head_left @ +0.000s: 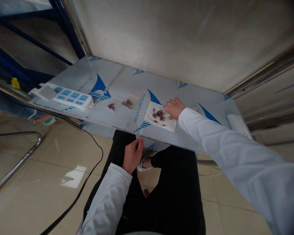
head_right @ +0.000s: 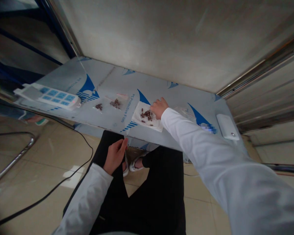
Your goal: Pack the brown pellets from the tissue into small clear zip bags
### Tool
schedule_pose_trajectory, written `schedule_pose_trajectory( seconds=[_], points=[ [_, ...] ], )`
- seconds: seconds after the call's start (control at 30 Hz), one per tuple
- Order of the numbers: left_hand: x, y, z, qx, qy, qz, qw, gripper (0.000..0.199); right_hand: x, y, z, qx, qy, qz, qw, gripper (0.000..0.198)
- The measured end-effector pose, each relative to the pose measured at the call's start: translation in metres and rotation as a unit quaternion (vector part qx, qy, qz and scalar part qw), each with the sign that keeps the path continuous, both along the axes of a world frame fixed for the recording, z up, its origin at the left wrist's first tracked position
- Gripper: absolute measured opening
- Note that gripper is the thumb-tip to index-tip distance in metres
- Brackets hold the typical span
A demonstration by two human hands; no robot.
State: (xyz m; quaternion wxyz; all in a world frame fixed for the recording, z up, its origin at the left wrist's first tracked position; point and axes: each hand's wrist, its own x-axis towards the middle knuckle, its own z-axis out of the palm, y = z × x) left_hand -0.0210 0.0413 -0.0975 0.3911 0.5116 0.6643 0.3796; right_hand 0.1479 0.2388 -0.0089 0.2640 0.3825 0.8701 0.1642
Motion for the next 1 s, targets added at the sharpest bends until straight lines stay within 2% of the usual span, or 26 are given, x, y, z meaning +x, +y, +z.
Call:
schedule_pose_trajectory(
  seconds=[0.17, 0.3, 0.37, 0.43, 0.5, 0.57, 0.67, 0.73, 0.87, 0.93, 1.0],
  points=[
    [-0.001, 0.001, 0.000, 0.005, 0.009, 0.004, 1.000, 0.043, 0.007, -0.003, -0.001, 0.032, 0.012, 0.028, 0.999, 0.026],
    [-0.002, 0.001, 0.000, 0.008, 0.013, 0.001, 1.000, 0.044, 0.011, -0.006, 0.003, 0.032, 0.035, 0.045, 0.998, 0.027],
    [-0.003, 0.001, -0.001, 0.006, 0.011, 0.000, 1.000, 0.043, 0.018, -0.006, 0.007, 0.025, 0.064, 0.030, 0.997, 0.032],
    [-0.005, 0.001, -0.001, 0.007, 0.005, 0.005, 1.000, 0.043, 0.033, -0.003, 0.010, 0.018, 0.119, -0.029, 0.992, 0.040],
    [-0.006, 0.000, -0.001, 0.009, -0.001, 0.014, 1.000, 0.043, 0.058, 0.001, 0.011, 0.024, 0.185, -0.137, 0.973, 0.051],
    [-0.006, -0.001, 0.000, 0.016, -0.006, 0.020, 1.000, 0.044, 0.089, 0.004, 0.008, 0.040, 0.228, -0.242, 0.942, 0.060],
    [-0.008, 0.002, 0.003, 0.033, 0.003, 0.031, 0.999, 0.043, 0.132, 0.002, -0.008, 0.058, 0.257, -0.345, 0.901, 0.065],
    [-0.015, 0.010, 0.006, 0.049, 0.029, 0.053, 0.997, 0.042, 0.150, -0.004, -0.023, 0.073, 0.283, -0.391, 0.873, 0.070],
    [-0.044, 0.048, 0.009, 0.097, 0.140, 0.140, 0.975, 0.032, 0.153, -0.020, -0.047, 0.119, 0.347, -0.411, 0.834, 0.085],
    [-0.062, 0.072, 0.008, 0.123, 0.236, 0.188, 0.945, 0.030, 0.149, -0.026, -0.052, 0.151, 0.392, -0.396, 0.817, 0.086],
    [-0.078, 0.093, 0.005, 0.109, 0.333, 0.230, 0.908, 0.036, 0.145, -0.032, -0.053, 0.183, 0.437, -0.362, 0.803, 0.081]
  ],
)
